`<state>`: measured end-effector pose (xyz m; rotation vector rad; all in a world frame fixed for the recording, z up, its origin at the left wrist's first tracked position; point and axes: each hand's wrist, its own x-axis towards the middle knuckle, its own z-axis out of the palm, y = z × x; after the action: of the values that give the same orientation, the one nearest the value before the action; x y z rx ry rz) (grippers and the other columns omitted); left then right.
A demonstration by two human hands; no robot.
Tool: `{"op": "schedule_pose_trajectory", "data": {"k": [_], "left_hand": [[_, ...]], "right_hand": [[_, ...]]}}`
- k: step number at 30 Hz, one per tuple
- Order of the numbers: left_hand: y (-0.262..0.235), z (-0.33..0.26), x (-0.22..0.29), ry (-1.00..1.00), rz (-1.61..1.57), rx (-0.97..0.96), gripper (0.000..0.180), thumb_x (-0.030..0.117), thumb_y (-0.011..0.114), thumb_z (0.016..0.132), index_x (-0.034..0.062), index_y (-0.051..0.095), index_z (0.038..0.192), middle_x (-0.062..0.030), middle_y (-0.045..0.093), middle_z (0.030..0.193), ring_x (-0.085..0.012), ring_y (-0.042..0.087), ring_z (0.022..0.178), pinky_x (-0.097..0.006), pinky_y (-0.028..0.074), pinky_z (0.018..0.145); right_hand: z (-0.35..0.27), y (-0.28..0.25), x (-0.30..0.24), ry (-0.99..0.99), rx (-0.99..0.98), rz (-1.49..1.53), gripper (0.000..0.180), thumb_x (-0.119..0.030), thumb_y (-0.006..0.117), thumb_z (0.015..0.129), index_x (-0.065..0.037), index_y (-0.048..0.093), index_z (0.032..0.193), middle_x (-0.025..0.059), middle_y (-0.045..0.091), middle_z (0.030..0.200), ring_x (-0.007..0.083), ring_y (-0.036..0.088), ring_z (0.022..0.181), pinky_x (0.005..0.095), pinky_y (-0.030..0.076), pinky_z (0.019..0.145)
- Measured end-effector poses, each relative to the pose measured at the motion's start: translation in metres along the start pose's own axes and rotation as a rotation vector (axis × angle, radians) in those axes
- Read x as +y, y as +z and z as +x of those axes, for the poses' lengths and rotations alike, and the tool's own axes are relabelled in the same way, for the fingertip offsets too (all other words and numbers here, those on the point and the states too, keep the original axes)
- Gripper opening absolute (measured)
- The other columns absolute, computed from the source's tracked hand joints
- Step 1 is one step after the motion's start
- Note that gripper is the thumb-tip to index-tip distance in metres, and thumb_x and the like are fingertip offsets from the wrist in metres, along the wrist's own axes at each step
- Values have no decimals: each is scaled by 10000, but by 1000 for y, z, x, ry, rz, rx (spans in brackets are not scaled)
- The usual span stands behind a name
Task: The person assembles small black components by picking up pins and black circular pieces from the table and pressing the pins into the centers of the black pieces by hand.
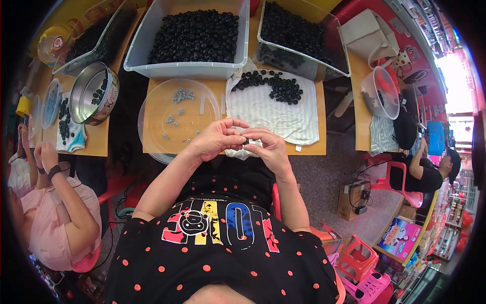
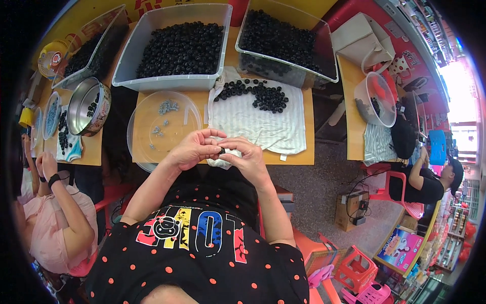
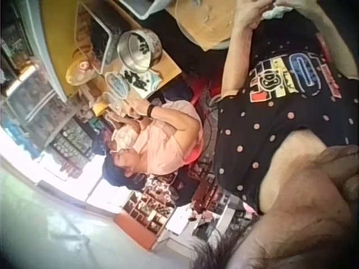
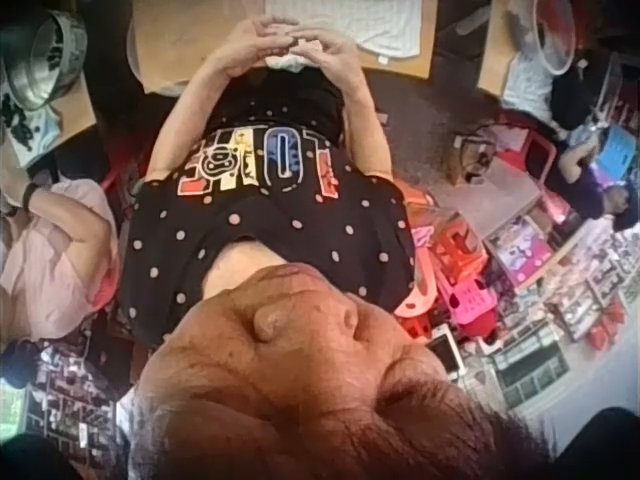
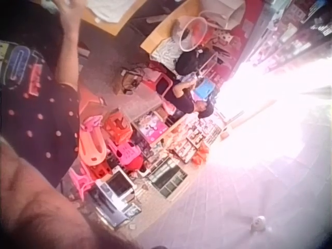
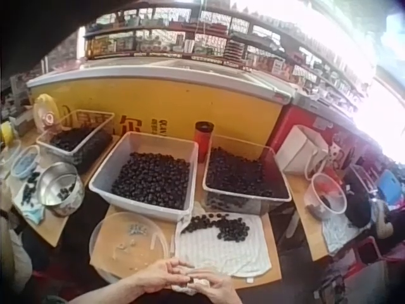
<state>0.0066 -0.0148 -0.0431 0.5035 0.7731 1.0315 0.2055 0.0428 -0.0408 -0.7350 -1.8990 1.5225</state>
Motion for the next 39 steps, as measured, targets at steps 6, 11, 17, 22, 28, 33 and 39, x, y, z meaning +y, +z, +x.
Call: {"op": "schedule_pose_trajectory", "data": {"k": [6,11,17,22,28,33,39], "left_hand": [[4,0,0,-74,-44,32,439,38,669,869,-24,477,1259,-23,637,822,-97,627,734,-216,521,693],[7,7,30,150,169,69,374,65,691,853,2,566,1200,-56,688,848,-110,646,737,-246,525,703],[-4,18,133,756,750,541,158,58,678,855,7,692,1004,-50,709,908,-102,647,797,-233,505,743],[-5,18,128,1046,1362,752,194,40,678,834,12,686,1025,-114,680,1093,-190,640,1001,-305,505,871],[24,17,55,923,950,429,160,12,678,831,15,699,990,-98,676,1060,-174,637,992,-275,503,851],[40,28,14,593,571,318,163,66,701,842,24,707,999,-50,659,932,-96,606,805,-229,482,724],[37,22,0,657,691,255,219,72,713,826,28,701,1040,-40,640,984,-87,578,778,-228,481,718]], "right_hand": [[-5,7,-3,-7,101,-60,277,-21,759,726,-42,715,999,64,702,1016,170,607,981,302,469,880],[14,-39,20,141,147,108,362,-79,753,739,-61,684,1094,-19,651,1042,81,504,886,245,428,837],[35,-107,59,86,645,-750,235,-69,686,779,-27,710,1009,120,671,995,248,601,835,345,475,816],[42,-106,71,20,608,-843,219,-63,677,779,-23,704,992,148,664,1011,324,597,898,399,468,838],[32,-78,47,235,629,-378,220,-43,692,826,-19,689,1044,65,687,956,159,622,823,269,474,768],[15,-37,30,66,462,652,174,-14,616,910,38,656,1071,83,683,1000,98,617,819,212,484,763],[-1,3,28,148,355,862,164,-64,624,917,17,660,1054,85,680,993,124,635,888,255,509,858]]}}
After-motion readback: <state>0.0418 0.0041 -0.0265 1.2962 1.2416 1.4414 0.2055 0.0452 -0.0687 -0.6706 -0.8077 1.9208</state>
